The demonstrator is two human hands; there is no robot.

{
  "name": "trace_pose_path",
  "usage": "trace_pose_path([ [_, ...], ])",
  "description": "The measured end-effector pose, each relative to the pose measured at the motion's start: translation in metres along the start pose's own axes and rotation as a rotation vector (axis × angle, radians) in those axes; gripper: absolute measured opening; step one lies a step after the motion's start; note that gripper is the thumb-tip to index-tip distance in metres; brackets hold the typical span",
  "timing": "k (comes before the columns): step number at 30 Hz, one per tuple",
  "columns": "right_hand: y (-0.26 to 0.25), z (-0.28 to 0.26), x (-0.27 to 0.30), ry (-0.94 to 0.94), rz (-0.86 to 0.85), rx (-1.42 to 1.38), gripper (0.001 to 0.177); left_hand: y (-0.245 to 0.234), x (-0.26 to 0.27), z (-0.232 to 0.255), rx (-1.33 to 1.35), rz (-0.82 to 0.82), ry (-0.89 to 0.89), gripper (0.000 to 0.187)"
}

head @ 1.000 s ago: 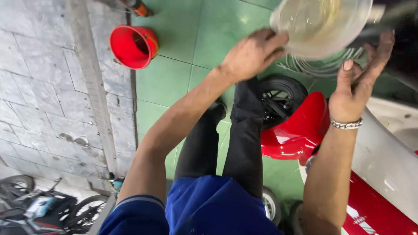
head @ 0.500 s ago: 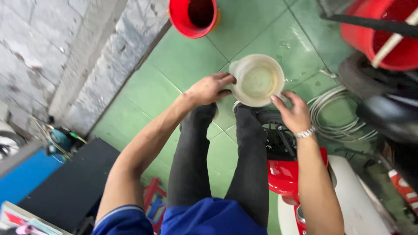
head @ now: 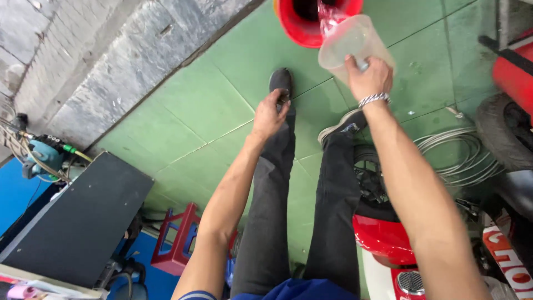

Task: The person pours water from a jug into a red bucket and carries it through a garage. They then use a screwdriver to remove a screw from a black motorcycle part, likely a side mirror housing, and separate the components.

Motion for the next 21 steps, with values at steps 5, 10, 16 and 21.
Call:
trace_pose_path([
  [5,0.010,-0.022,-0.034,-0.059,0.085,0.154,0.057,-0.045,-0.039,-0.010,0.030,-0.048,-0.134,0.021],
  [10,0.007,-0.021,-0.028,-0.059,0.111,0.141,0.052,-0.054,-0.090,-0.027,-0.033,-0.043,-0.199,0.021],
  [16,0.005,0.017,-0.001,0.057,0.144,-0.030,0.039,-0.001,-0.170,-0.061,0.164,0.021,-0.399,0.026],
  [21,-0.001,0.041,0.036,0.154,0.136,-0.218,0.030,0.059,-0.224,-0.089,0.171,0.010,-0.540,0.054],
])
Point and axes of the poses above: each hand's wrist, its own x-axis away from the middle knuckle, its own y-axis out of the palm, z = x × y, the point moved 5 cm from there along -x, towards the middle knuckle, and after that the axes turned 9 degrees about -y, right-handed, at the moved point
